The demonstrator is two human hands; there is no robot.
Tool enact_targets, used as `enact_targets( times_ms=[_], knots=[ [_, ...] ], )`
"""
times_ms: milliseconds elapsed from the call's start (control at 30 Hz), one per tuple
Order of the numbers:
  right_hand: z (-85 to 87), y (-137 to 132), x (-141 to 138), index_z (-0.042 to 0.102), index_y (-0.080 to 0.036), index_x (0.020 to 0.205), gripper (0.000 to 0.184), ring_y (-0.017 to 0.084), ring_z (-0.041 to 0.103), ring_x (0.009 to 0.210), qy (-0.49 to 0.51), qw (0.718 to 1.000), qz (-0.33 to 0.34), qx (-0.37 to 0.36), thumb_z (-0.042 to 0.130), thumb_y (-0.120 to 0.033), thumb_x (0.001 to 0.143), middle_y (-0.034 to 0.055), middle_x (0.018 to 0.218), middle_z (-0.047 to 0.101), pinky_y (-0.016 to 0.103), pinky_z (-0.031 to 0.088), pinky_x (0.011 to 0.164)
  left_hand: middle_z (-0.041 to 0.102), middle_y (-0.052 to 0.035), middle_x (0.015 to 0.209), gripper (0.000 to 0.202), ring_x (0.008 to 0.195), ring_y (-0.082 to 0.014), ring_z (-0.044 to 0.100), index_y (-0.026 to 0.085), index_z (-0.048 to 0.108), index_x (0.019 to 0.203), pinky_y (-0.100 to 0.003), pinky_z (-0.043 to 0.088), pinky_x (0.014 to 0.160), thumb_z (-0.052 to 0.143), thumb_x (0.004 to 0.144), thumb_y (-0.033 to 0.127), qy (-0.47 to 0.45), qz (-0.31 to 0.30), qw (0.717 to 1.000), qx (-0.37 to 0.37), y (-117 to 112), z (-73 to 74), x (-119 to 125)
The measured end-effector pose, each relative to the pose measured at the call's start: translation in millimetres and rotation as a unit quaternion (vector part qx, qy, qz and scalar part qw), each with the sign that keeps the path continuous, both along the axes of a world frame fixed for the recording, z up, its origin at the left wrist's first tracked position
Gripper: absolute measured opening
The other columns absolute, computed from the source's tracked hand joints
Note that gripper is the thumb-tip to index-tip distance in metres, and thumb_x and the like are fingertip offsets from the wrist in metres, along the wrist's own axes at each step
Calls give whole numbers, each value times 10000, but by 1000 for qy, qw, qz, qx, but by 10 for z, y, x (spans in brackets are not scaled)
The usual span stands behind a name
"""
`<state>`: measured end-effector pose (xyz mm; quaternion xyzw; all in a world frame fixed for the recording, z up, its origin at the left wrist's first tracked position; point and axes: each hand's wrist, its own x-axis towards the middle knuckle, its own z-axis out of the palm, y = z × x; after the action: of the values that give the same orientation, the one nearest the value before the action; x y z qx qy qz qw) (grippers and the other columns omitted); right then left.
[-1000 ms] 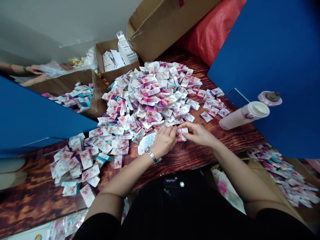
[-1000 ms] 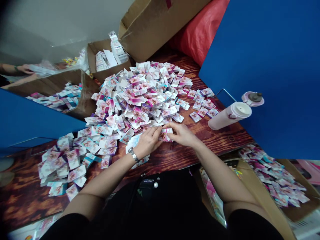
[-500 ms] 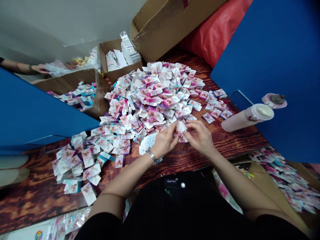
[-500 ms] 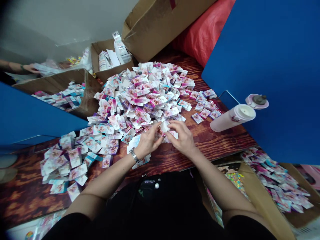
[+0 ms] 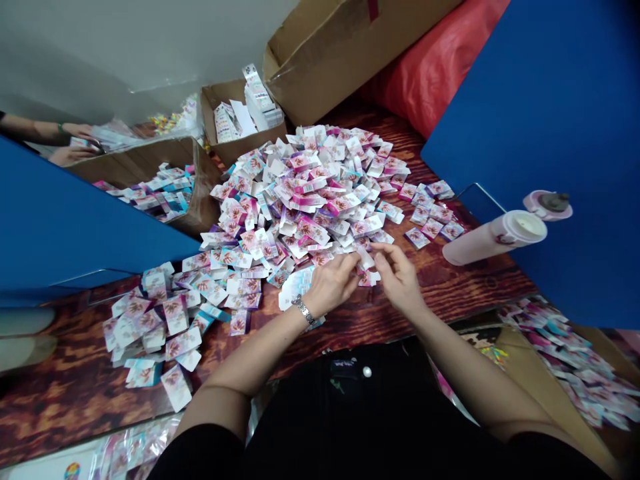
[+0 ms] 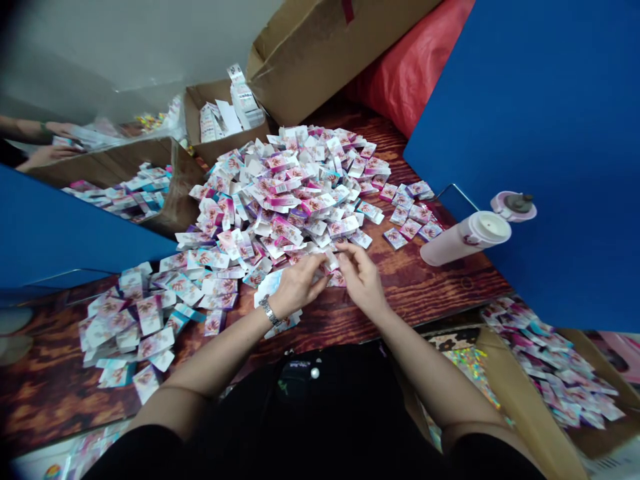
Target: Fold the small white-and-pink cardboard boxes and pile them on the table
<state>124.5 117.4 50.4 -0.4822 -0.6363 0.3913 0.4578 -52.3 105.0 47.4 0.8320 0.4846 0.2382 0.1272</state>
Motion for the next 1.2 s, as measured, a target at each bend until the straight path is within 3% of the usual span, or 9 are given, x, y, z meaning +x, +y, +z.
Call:
enact_targets(
  times_ms=[133, 267, 467, 633, 867, 967, 1033, 1133, 1200],
  knots=[
    [27, 82, -64, 666, -188, 937, 295, 169, 628, 783, 85, 992, 21, -96, 666, -461, 824, 39, 879, 678, 298, 532, 739, 635, -85, 1109, 362, 984, -200, 642, 196, 429, 1282, -304, 533, 810, 480, 930, 262, 7, 1, 1000, 15, -15, 18, 5],
    [61, 100, -52, 674, -182, 950, 273, 178, 641, 796, 67, 992, 26, -100, 673, -426, 826, 46, 901, 691, 302, 528, 741, 621, -130, 1196, 523, 990, -223, 658, 159, 324, 1386, -333, 543, 815, 501, 907, 271, 1, 31, 999, 18, -29, -43, 0],
    [156, 34, -57, 699, -218, 944, 161, 191, 637, 845, -155, 986, 12, 68, 572, -310, 910, 46, 908, 680, 316, 507, 804, 636, -164, 1183, 595, 1020, -250, 654, 107, 259, 1445, -346, 549, 824, 476, 915, 268, 36, 43, 998, 21, -30, -60, 10],
    [92, -48, -147, 664, -216, 1137, 269, 207, 643, 1003, -171, 975, -11, 143, 453, -258, 976, 72, 1072, 685, 344, 514, 915, 616, -169, 1195, 637, 1002, -251, 642, 105, 172, 1496, -339, 547, 785, 429, 939, 277, 60, 45, 997, 33, -7, -35, 21],
    [-132, -173, -204, 558, -167, 1347, 405, 237, 597, 1166, -258, 923, -18, 285, 425, -175, 964, 100, 1269, 618, 405, 513, 1001, 621, -162, 1103, 699, 944, -245, 636, 80, 48, 1522, -324, 535, 760, 388, 938, 256, 81, 45, 995, 46, -4, 13, 63],
    [-144, -176, -149, 569, -192, 1334, 392, 239, 600, 1159, -238, 938, 1, 253, 459, -202, 958, 91, 1277, 614, 410, 502, 1014, 613, -172, 1150, 687, 953, -247, 639, 89, 86, 1520, -319, 535, 755, 406, 932, 245, 98, 40, 994, 38, -10, -3, 78],
    [-154, -117, -63, 546, -206, 1345, 391, 224, 606, 1149, -189, 964, 37, 185, 478, -241, 962, 83, 1287, 610, 389, 503, 1008, 624, -167, 1126, 648, 935, -253, 647, 95, 159, 1510, -327, 540, 735, 416, 938, 261, 123, 33, 992, 19, 45, 36, 56],
    [-235, 72, 134, 490, -214, 1359, 391, 198, 640, 1082, -115, 989, 63, 71, 461, -316, 983, 73, 1242, 637, 350, 538, 928, 613, -161, 1147, 623, 989, -266, 642, 128, 189, 1506, -358, 549, 778, 427, 955, 292, 111, 58, 992, 26, 258, 266, -39],
    [-332, 214, 275, 518, -208, 1315, 377, 210, 656, 1015, -154, 986, 53, 40, 483, -360, 971, 75, 1154, 671, 370, 535, 897, 507, -192, 1324, 713, 1190, -295, 555, 155, 83, 1526, -407, 523, 907, 466, 953, 340, 45, 114, 989, 82, 432, 509, -121]
  ],
)
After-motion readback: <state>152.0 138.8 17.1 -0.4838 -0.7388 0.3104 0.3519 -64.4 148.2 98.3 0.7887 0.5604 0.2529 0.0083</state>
